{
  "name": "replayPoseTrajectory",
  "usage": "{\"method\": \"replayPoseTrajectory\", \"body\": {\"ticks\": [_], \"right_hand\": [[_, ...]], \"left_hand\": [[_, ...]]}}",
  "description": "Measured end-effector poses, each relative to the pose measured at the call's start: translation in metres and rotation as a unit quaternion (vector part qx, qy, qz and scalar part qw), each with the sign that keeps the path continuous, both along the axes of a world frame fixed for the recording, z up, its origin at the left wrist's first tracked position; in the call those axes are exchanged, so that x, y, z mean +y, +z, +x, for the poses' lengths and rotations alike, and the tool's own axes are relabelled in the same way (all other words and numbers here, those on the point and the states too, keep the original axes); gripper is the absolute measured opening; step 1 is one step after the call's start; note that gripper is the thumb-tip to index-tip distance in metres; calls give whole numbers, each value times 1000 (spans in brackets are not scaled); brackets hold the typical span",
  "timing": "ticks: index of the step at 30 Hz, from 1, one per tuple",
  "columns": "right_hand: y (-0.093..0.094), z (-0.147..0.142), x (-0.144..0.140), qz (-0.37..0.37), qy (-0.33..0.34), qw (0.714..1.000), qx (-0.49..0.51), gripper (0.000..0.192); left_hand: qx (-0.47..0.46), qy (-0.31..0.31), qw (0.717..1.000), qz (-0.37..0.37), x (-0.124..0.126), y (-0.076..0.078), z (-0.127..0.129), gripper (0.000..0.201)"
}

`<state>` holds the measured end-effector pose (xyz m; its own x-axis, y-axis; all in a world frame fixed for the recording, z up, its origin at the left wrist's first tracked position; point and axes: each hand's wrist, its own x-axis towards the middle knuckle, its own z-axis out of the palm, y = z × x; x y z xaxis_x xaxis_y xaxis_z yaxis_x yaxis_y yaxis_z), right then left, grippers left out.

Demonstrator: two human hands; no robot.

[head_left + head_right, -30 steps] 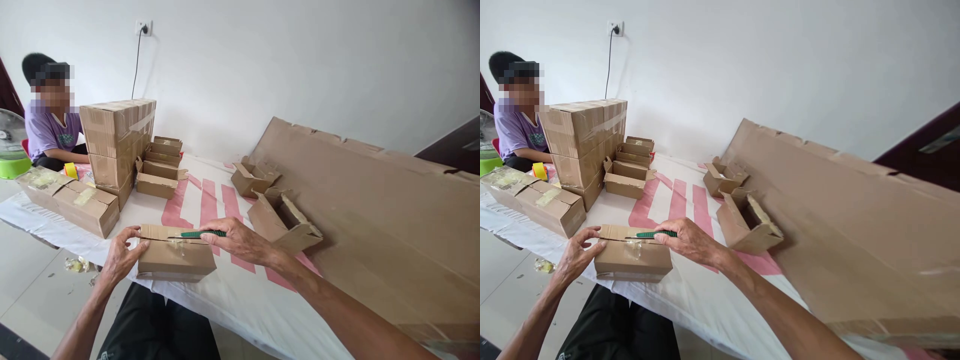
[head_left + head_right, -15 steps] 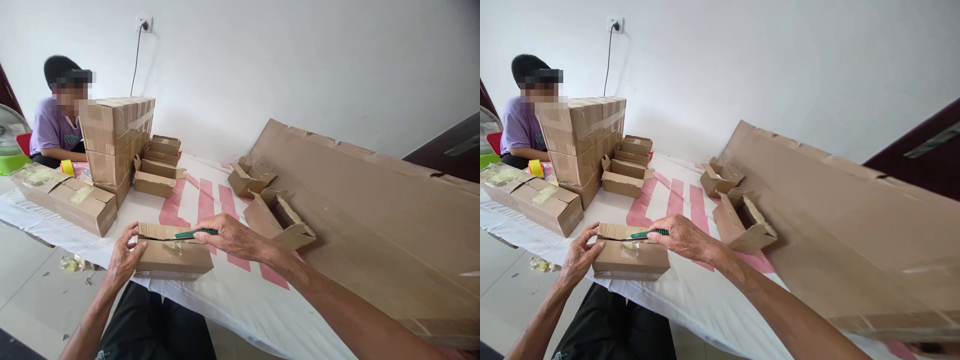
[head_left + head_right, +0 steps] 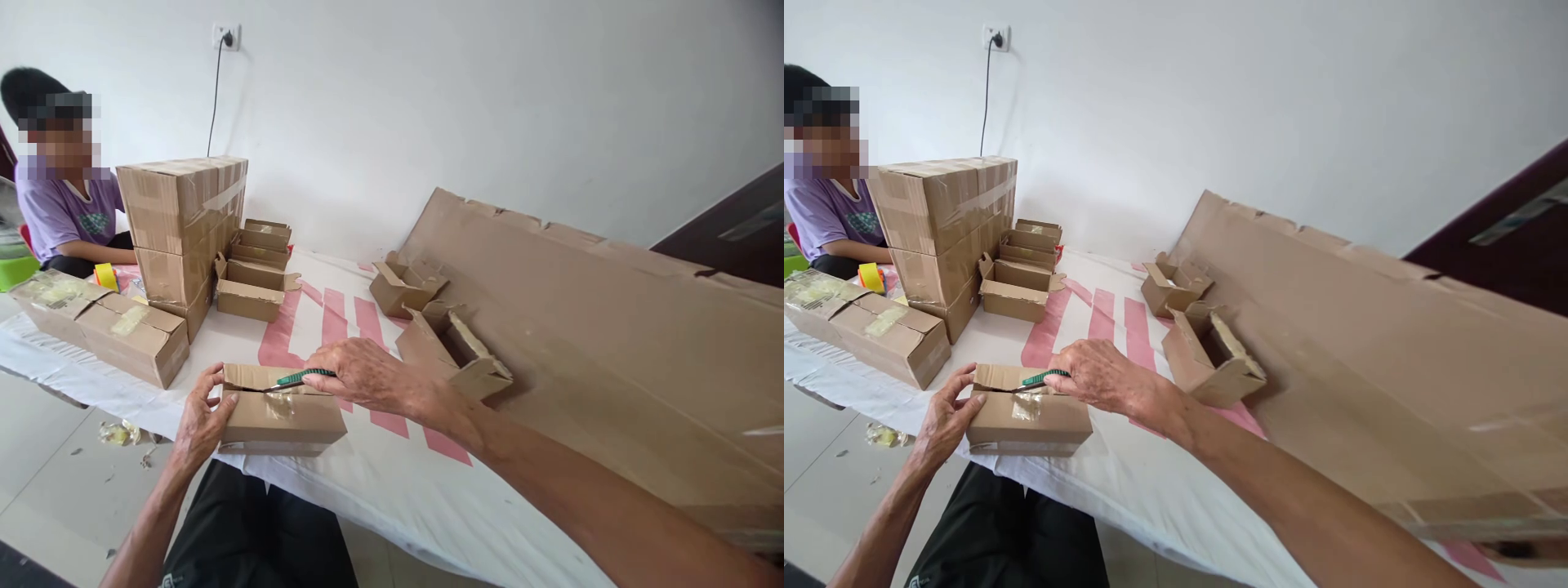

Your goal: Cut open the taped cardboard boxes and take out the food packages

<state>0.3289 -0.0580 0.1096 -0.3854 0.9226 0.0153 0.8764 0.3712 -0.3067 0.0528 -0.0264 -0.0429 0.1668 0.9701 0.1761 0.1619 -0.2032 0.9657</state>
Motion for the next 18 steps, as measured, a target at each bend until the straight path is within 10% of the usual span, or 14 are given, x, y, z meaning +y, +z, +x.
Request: {"method": "replayPoseTrajectory", "body": {"ticks": [13, 18], "right_hand": [[-6, 49, -19, 41, -15, 993, -109, 46], [-29, 104, -53, 67, -98, 990, 75, 39]], "left_hand": [[24, -8, 1000, -5, 4, 2, -6, 48], [34, -43, 998, 10, 3, 8, -8, 50]]}}
